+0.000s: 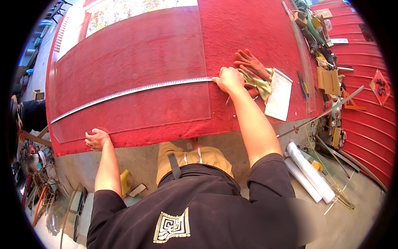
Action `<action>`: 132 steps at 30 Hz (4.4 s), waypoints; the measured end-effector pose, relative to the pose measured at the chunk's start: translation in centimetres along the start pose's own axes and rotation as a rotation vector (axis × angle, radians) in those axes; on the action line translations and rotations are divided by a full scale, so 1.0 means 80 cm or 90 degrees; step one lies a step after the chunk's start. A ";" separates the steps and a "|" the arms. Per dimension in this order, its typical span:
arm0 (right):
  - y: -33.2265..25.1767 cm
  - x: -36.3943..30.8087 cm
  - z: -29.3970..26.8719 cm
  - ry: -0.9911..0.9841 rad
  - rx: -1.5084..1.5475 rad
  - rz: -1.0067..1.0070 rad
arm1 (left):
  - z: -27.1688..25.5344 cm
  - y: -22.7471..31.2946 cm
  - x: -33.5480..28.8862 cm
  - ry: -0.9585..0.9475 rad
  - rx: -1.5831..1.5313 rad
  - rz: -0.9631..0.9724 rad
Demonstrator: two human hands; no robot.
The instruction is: The person measures a large pane of glass on a red table with a measuring tape, first measuring horizontally and then vertically, before setting the tape down on a notebook.
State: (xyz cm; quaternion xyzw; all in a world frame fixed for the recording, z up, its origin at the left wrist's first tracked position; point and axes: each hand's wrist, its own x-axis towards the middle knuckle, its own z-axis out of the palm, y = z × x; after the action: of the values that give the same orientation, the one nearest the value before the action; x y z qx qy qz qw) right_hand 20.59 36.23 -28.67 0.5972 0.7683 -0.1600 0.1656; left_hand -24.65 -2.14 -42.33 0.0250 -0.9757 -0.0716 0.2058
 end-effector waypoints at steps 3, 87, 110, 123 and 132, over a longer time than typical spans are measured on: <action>-0.003 0.000 -0.005 -0.033 -0.012 0.014 | 0.001 -0.002 0.000 -0.004 0.002 0.002; 0.039 0.054 -0.018 -0.220 0.026 -0.048 | -0.029 0.025 -0.117 -0.055 -0.021 0.311; 0.033 0.081 0.008 -0.246 -0.051 -0.140 | -0.046 0.047 -0.133 0.013 -0.002 0.297; 0.036 0.098 0.024 -0.277 -0.093 -0.202 | -0.053 0.050 -0.140 -0.081 -0.037 0.239; 0.043 0.062 0.009 -0.216 -0.155 -0.242 | -0.059 0.052 -0.145 -0.085 -0.050 0.236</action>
State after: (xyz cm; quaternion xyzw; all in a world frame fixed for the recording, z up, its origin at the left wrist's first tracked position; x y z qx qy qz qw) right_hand 22.85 41.03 -31.70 0.3826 0.8415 -0.1925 0.3293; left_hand -12.18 2.26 -42.03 -0.1680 -0.9714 -0.0719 0.1514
